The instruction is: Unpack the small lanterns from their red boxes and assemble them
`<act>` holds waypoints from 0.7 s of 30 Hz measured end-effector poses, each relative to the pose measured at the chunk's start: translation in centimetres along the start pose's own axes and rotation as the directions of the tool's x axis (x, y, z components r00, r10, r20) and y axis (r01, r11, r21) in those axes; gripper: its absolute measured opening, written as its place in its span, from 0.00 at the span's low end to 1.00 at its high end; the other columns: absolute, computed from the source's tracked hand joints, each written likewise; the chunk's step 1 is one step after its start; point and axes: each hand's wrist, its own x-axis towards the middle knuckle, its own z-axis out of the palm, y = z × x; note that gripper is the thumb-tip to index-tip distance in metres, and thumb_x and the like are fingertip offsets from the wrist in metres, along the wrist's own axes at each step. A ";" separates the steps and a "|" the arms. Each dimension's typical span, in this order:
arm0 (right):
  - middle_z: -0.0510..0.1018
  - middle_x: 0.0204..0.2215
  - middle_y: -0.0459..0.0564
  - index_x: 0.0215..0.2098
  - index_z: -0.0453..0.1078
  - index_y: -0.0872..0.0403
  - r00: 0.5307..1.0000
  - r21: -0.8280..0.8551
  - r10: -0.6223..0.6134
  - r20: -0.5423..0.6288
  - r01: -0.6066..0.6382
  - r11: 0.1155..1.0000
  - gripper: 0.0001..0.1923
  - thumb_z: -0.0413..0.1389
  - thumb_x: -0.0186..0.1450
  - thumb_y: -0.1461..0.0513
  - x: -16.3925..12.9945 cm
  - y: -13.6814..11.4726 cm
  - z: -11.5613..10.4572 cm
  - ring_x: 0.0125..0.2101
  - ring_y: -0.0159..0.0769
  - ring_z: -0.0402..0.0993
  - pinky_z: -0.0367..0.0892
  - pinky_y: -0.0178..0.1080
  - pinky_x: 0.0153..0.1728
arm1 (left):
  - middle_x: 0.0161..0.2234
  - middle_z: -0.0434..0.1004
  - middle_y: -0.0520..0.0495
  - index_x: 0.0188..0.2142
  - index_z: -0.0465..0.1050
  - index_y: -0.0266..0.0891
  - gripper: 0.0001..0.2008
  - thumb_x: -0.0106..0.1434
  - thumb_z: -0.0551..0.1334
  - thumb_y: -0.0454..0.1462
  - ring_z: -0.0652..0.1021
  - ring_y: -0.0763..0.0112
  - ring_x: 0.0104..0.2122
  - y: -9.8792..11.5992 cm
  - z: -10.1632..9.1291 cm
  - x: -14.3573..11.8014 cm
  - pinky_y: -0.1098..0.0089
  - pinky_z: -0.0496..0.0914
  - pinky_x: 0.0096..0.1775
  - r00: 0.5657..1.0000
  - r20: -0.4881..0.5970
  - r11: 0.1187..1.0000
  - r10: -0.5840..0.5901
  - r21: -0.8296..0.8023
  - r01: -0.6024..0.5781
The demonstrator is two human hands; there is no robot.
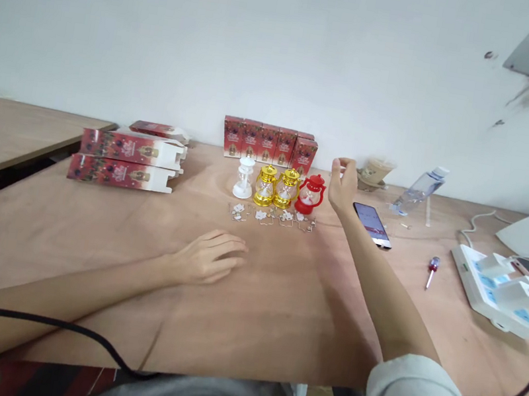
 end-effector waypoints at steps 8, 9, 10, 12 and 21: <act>0.68 0.52 0.68 0.57 0.58 0.62 0.858 -0.453 0.054 0.511 0.215 0.865 0.32 0.56 0.59 0.55 9.0 -2.4 5.1 0.54 0.56 0.59 0.56 0.56 0.51 | 0.40 0.76 0.43 0.34 0.70 0.36 0.08 0.61 0.53 0.30 0.74 0.65 0.43 0.0 -0.2 -0.2 0.67 0.66 0.43 0.999 0.020 0.999 -0.043 0.005 0.043; 0.68 0.51 0.69 0.57 0.58 0.63 0.849 -0.465 0.066 0.524 0.221 0.857 0.35 0.58 0.57 0.54 9.5 -2.7 5.4 0.54 0.58 0.59 0.55 0.57 0.51 | 0.40 0.76 0.43 0.34 0.69 0.36 0.08 0.61 0.52 0.30 0.73 0.65 0.43 0.0 -0.2 -0.2 0.67 0.66 0.43 0.999 0.022 0.999 -0.046 0.007 0.045; 0.68 0.51 0.70 0.56 0.59 0.64 0.841 -0.481 0.071 0.536 0.235 0.845 0.37 0.59 0.55 0.52 9.8 -3.0 5.6 0.54 0.60 0.59 0.54 0.59 0.51 | 0.40 0.75 0.43 0.34 0.69 0.36 0.08 0.61 0.52 0.30 0.73 0.65 0.43 0.0 -0.2 -0.2 0.67 0.66 0.43 0.998 0.024 0.999 -0.050 0.010 0.049; 0.67 0.51 0.72 0.54 0.61 0.66 0.817 -0.540 0.078 0.571 0.302 0.785 0.41 0.60 0.53 0.47 10.0 -3.4 5.7 0.55 0.63 0.56 0.50 0.60 0.52 | 0.41 0.75 0.43 0.34 0.69 0.36 0.08 0.61 0.52 0.30 0.73 0.66 0.43 0.1 -0.2 -0.2 0.67 0.66 0.43 0.998 0.028 0.998 -0.055 0.013 0.055; 0.70 0.45 0.68 0.54 0.56 0.66 0.959 -0.393 -0.102 0.265 0.204 0.897 0.47 0.61 0.50 0.42 10.5 -4.1 1.1 0.47 0.57 0.66 0.60 0.57 0.46 | 0.43 0.74 0.42 0.43 0.67 0.37 0.10 0.63 0.51 0.31 0.73 0.65 0.43 0.0 -0.4 -0.2 0.65 0.66 0.42 0.960 0.127 0.951 -0.248 -0.160 0.266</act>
